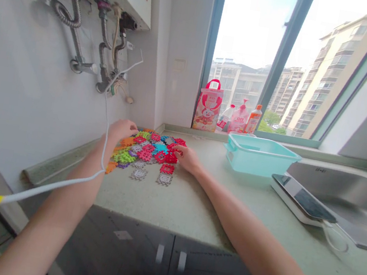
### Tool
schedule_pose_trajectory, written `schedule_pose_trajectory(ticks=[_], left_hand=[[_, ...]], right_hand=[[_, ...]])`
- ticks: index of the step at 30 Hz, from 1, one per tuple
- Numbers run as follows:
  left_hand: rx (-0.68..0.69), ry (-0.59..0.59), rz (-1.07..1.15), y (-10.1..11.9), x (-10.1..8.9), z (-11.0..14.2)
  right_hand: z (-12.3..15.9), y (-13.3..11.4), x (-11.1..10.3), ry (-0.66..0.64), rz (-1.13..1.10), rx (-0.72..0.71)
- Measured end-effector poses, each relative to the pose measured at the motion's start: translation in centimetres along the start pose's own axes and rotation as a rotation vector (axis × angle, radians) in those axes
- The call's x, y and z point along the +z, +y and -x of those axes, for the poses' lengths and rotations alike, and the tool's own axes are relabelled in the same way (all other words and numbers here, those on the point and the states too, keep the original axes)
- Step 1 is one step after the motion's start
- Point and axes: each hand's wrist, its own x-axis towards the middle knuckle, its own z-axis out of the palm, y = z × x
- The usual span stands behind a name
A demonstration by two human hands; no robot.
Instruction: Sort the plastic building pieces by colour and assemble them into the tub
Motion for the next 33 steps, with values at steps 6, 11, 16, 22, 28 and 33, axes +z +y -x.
schedule_pose_trajectory(ticks=[6,11,16,22,28,33], left_hand=[[-0.002,-0.209,-0.033,0.3,2.3,-0.4],[-0.012,-0.099,-0.034,1.4,1.7,0.0],[0.041,-0.003,0.044,3.7,-0.2,0.7],[0.240,-0.344,0.189,5.2,-0.9,1.2],[0.252,-0.656,0.032,5.3,-0.2,1.4],[0.273,-0.590,0.091,5.2,0.6,1.2]], right_hand=[[-0.6,0.5,-0.7,0.121,-0.028,0.006],[-1.0,2.9,-2.8,0.056,0.137,0.140],[0.4,5.0,-4.3,0.000,0.224,0.169],[1.1,3.2,-3.8,-0.055,0.328,-0.047],[1.3,-0.4,-2.4,-0.154,0.316,-0.359],[1.5,-1.8,-1.7,-0.168,0.332,-0.446]])
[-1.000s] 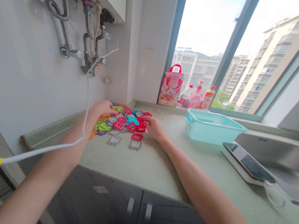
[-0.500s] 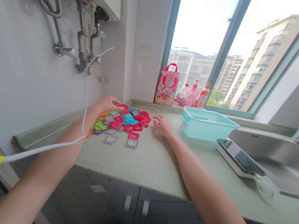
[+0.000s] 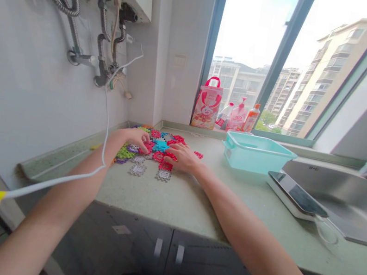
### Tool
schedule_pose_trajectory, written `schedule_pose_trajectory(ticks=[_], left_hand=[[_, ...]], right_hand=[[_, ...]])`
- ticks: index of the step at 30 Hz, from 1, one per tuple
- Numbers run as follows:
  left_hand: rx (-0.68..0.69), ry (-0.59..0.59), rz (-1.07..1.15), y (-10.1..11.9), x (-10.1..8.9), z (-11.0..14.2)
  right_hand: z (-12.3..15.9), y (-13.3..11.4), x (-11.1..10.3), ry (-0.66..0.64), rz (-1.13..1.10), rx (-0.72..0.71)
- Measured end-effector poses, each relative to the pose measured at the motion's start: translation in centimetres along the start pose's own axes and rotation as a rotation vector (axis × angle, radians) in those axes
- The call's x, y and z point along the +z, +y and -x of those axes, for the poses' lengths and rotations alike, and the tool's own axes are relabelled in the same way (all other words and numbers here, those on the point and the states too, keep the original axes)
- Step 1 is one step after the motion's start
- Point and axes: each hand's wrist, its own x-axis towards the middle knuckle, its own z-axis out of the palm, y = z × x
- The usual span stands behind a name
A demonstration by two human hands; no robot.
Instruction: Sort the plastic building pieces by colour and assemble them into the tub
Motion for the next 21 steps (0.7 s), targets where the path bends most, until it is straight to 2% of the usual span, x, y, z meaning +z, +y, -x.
schedule_pose_trajectory(ticks=[5,10,13,18,21], left_hand=[[0.042,0.070,0.009,-0.26,0.23,-0.28],[0.037,0.014,-0.023,-0.09,0.25,-0.47],[0.039,0.020,-0.029,-0.20,0.46,-0.66],[0.087,0.166,0.060,-1.01,0.53,-0.70],[0.129,0.206,0.126,-0.58,0.02,-0.15]], right_hand=[[-0.08,0.05,-0.05,-0.008,-0.013,-0.010],[0.02,0.37,-0.17,-0.006,-0.042,0.000],[0.03,0.44,-0.20,-0.004,-0.066,0.006],[0.11,0.66,-0.46,0.012,-0.080,0.011],[0.18,0.77,-0.53,0.035,-0.096,0.048]])
